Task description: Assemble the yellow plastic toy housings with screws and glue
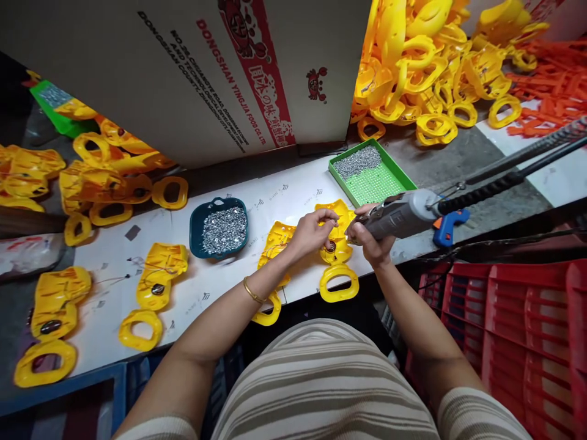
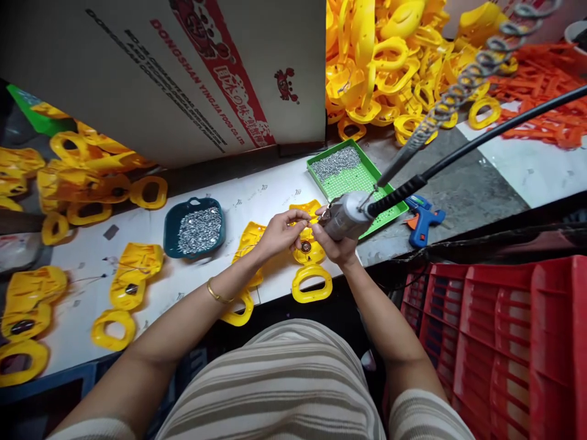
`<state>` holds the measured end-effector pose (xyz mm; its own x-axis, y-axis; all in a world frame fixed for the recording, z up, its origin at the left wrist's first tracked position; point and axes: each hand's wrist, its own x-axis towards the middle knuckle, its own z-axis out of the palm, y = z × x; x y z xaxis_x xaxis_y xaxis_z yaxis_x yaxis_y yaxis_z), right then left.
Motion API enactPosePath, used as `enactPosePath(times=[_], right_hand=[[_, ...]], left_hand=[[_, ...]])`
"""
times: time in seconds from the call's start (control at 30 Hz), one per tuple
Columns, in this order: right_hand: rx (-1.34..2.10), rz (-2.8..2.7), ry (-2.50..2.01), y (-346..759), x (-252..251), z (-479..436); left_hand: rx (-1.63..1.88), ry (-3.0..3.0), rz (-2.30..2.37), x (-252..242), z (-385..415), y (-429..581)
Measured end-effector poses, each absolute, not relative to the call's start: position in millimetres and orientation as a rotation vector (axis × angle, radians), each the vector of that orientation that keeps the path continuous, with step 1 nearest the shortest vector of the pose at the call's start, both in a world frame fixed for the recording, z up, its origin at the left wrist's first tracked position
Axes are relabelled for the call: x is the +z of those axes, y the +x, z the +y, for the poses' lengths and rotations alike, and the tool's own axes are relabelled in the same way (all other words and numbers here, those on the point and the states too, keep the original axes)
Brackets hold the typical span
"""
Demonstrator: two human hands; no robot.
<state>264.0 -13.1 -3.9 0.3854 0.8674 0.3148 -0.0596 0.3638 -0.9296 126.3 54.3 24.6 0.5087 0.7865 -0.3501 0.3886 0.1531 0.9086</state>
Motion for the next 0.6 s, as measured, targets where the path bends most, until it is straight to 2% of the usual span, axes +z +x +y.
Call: enactPosePath(times=[0.17,0.33,0.47,0.6], right_hand=[[0.676,-1.01,-0.932,268,9,-17],[0.697,-0.994,-0.818,286,49,-29],[0.499,-0.877,-0.859,314,71,-24],[0.317,-0.801,-1.019,344,58,-11]], left_hand=[[0.363,1.653,1.12,22,56,130],[0.332,2.085,1.072,19,57,127],[0.254,2.294,1.017,18,58,125],[0.225,2.364,1.043,16,59,122]])
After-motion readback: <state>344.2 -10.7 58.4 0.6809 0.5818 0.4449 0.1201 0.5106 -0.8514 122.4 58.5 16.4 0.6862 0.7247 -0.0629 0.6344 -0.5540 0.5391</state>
